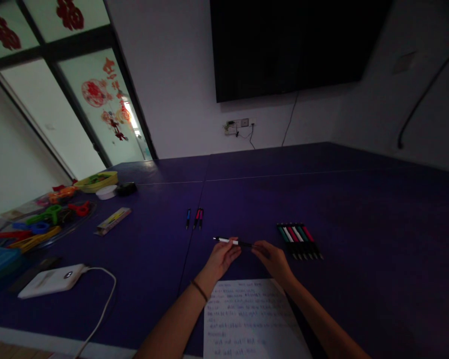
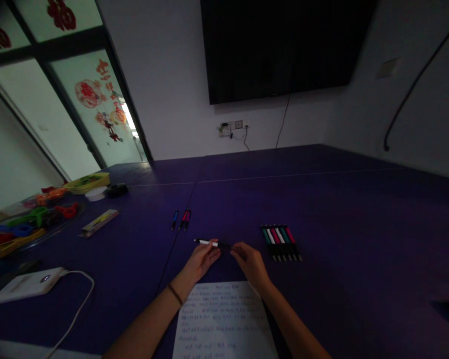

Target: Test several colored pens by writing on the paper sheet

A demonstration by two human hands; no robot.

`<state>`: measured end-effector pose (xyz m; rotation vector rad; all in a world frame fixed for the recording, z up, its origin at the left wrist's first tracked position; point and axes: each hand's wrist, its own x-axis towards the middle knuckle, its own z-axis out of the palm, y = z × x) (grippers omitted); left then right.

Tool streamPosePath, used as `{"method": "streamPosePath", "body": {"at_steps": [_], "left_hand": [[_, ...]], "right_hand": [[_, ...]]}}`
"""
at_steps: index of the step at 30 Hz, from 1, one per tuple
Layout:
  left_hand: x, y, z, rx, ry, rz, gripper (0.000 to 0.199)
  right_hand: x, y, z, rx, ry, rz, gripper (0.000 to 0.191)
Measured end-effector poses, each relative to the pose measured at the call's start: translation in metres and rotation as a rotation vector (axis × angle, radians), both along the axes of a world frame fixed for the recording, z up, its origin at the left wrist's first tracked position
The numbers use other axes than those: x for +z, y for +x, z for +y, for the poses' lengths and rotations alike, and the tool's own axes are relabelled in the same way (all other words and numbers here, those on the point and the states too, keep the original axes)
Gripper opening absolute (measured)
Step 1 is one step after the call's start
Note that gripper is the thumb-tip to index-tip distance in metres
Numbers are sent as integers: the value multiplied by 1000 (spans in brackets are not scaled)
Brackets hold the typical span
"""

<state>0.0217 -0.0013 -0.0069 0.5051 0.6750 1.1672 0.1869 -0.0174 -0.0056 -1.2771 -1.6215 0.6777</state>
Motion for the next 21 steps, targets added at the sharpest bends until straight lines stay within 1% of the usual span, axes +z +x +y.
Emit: {"method": "streamPosePath", "body": {"at_steps": [2,6,16,18,21], "left_hand": [[0,0,0,25,4,-3,15],[1,0,0,73,12,8,16],[-3,-3,3,108,27,43,19],[-1,-2,3,107,30,44,19],[1,-2,2,86,35,45,19]], "right_hand": [[0,0,0,3,15,-37,21],[3,1,-1,-1,14,-60,23],[4,-1,-3,-34,44,-24,24],[5,-1,-3,-22,52,-63,27],[6,-1,-4,11,50,-130,36]]}}
